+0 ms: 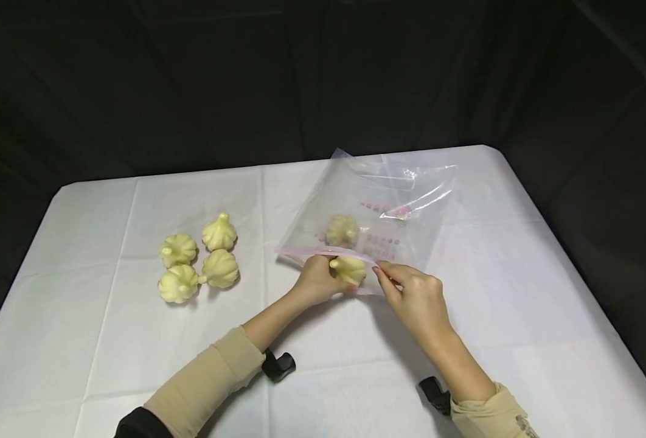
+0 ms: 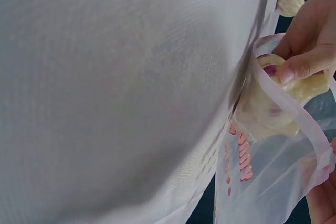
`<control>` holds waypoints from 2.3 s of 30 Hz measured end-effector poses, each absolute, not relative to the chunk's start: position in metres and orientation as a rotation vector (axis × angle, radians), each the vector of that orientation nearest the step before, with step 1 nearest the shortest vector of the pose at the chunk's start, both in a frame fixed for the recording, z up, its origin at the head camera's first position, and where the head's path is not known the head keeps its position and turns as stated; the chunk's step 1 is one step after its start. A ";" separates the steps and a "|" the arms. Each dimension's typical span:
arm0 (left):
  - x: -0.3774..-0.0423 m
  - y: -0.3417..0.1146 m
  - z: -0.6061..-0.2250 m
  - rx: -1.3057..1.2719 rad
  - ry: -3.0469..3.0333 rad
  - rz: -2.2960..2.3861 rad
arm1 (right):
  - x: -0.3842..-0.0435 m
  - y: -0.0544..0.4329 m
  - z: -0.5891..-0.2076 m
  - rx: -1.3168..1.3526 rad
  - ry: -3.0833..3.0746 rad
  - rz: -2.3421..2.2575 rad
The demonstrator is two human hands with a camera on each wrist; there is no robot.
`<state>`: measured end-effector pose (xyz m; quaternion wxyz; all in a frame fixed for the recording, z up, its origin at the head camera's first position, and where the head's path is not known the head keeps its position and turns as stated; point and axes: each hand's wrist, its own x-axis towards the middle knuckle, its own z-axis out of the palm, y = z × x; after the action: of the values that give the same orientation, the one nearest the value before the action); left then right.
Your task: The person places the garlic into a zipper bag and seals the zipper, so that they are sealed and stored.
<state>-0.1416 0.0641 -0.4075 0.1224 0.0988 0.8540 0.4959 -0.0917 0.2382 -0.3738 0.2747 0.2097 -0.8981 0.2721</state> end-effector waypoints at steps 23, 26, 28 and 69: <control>-0.147 0.072 -0.413 0.251 2.440 1.611 | -0.091 0.235 -0.375 0.568 -2.416 0.740; -0.148 0.072 -0.414 0.246 2.424 1.627 | -0.091 0.235 -0.375 0.568 -2.416 0.743; -0.148 0.072 -0.414 0.252 2.422 1.643 | -0.091 0.235 -0.376 0.568 -2.415 0.745; -0.162 0.079 -0.416 0.267 2.581 1.547 | -0.091 0.233 -0.375 0.569 -2.415 0.738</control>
<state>-0.1617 0.0786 -0.4162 0.0604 0.0882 0.8527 0.5114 -0.0911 0.2333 -0.3749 0.2731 0.2116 -0.8974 0.2743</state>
